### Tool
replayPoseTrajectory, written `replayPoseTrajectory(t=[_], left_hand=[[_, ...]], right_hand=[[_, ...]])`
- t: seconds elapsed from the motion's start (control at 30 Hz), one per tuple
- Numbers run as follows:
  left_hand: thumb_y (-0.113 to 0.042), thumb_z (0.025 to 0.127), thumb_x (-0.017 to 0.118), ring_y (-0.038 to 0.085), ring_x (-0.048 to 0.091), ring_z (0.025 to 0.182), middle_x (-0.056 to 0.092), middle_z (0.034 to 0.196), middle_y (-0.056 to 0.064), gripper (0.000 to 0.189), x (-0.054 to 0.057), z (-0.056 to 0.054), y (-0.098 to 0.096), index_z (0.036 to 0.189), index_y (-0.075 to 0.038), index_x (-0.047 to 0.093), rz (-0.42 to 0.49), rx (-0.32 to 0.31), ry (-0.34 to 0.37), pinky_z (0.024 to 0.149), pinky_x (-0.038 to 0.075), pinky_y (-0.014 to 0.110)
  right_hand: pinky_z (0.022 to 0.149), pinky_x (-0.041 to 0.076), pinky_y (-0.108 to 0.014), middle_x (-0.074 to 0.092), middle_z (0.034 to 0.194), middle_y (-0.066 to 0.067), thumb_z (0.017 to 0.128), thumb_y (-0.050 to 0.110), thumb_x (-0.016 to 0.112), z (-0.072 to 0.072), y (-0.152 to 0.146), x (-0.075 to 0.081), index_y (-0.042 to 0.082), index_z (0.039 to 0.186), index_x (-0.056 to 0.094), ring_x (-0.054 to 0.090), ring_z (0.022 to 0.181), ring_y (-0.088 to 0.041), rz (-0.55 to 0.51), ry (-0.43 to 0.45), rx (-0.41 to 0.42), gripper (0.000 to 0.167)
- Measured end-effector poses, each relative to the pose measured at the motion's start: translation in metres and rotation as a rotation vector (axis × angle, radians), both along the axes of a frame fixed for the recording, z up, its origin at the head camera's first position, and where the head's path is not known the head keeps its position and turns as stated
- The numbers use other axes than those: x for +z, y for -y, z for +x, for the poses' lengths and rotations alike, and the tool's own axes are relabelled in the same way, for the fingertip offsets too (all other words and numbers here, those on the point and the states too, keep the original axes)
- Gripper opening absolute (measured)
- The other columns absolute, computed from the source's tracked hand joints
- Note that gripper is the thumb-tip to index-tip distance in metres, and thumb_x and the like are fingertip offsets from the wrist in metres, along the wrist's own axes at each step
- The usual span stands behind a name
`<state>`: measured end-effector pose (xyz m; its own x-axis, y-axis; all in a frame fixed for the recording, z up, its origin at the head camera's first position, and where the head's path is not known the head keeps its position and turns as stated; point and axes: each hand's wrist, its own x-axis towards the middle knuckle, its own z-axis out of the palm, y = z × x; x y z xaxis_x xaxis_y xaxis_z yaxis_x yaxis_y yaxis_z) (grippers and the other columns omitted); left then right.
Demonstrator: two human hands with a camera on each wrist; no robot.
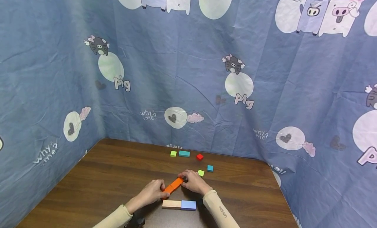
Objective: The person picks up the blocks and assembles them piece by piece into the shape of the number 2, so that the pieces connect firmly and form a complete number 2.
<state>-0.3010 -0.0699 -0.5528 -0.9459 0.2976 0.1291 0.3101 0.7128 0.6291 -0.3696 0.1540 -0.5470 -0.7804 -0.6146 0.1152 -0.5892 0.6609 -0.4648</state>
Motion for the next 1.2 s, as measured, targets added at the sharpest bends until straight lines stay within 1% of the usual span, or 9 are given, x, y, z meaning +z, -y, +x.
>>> replayPoseTrajectory(t=[0.17,0.33,0.5,0.63,0.73,0.83,0.93,1.07,1.2], left_hand=[[-0.024,0.076,0.08,0.006,0.041,0.052,0.048,0.065,-0.005,0.028,0.0,0.002,-0.001,0.076,-0.009,0.056,-0.005,-0.002,-0.003,0.046,0.032,0.022],[-0.025,0.076,0.08,0.007,0.043,0.052,0.048,0.066,-0.004,0.028,0.001,0.006,0.0,0.077,-0.009,0.056,-0.038,0.005,-0.006,0.046,0.034,0.023],[-0.029,0.077,0.08,0.007,0.042,0.055,0.051,0.07,-0.002,0.031,0.002,0.007,-0.002,0.08,-0.008,0.056,-0.038,0.013,-0.063,0.048,0.033,0.022],[-0.033,0.077,0.08,0.007,0.044,0.059,0.057,0.075,0.002,0.035,0.006,0.002,-0.007,0.083,-0.007,0.058,-0.033,0.041,-0.138,0.051,0.036,0.023],[-0.033,0.075,0.081,0.009,0.047,0.061,0.059,0.077,0.003,0.035,0.008,-0.004,-0.012,0.083,-0.007,0.059,-0.048,0.061,-0.176,0.054,0.038,0.025],[-0.033,0.073,0.082,0.01,0.051,0.064,0.061,0.079,0.003,0.035,0.007,-0.009,-0.016,0.082,-0.008,0.06,-0.06,0.063,-0.193,0.057,0.041,0.026],[-0.032,0.072,0.083,0.011,0.052,0.065,0.062,0.079,0.004,0.035,0.005,-0.013,-0.017,0.082,-0.007,0.06,-0.058,0.056,-0.19,0.057,0.043,0.027],[-0.032,0.073,0.082,0.01,0.049,0.064,0.061,0.078,0.003,0.035,0.001,-0.015,-0.018,0.083,-0.006,0.06,-0.04,0.057,-0.143,0.056,0.04,0.027],[-0.034,0.072,0.082,0.009,0.047,0.064,0.06,0.077,0.002,0.036,-0.003,-0.017,-0.019,0.083,-0.007,0.06,-0.039,0.061,-0.133,0.056,0.039,0.026]], right_hand=[[0.075,0.048,-0.024,0.066,0.103,0.002,0.082,0.01,0.073,0.002,0.0,-0.002,0.01,0.116,0.067,0.057,0.083,-0.007,-0.017,0.003,0.01,0.035],[0.076,0.049,-0.025,0.067,0.107,-0.003,0.081,0.009,0.075,0.005,-0.001,-0.005,0.006,0.12,0.064,0.059,0.085,-0.01,-0.052,0.029,0.02,0.04],[0.076,0.049,-0.024,0.065,0.111,-0.004,0.082,0.01,0.074,0.008,-0.002,-0.007,0.007,0.126,0.06,0.059,0.087,-0.009,-0.071,0.092,-0.008,0.046],[0.076,0.049,-0.025,0.064,0.112,-0.005,0.083,0.012,0.074,0.009,-0.004,-0.003,0.007,0.128,0.059,0.058,0.087,-0.009,-0.109,0.121,-0.032,0.048],[0.076,0.048,-0.026,0.063,0.114,-0.006,0.083,0.012,0.073,0.01,-0.005,0.003,0.008,0.129,0.058,0.057,0.088,-0.011,-0.131,0.113,-0.051,0.048],[0.077,0.048,-0.029,0.061,0.114,-0.007,0.084,0.012,0.072,0.012,-0.007,0.008,0.01,0.13,0.057,0.058,0.091,-0.016,-0.151,0.098,-0.069,0.048],[0.079,0.048,-0.034,0.061,0.113,-0.008,0.085,0.012,0.071,0.013,-0.011,0.011,0.009,0.13,0.058,0.058,0.095,-0.021,-0.188,0.086,-0.084,0.046],[0.084,0.049,-0.039,0.062,0.115,-0.009,0.087,0.015,0.07,0.013,-0.022,0.009,0.009,0.129,0.058,0.06,0.1,-0.023,-0.25,0.059,-0.123,0.045],[0.082,0.05,-0.036,0.061,0.117,-0.011,0.087,0.016,0.071,0.011,-0.037,0.005,0.009,0.129,0.058,0.061,0.098,-0.024,-0.315,0.04,-0.194,0.044]])
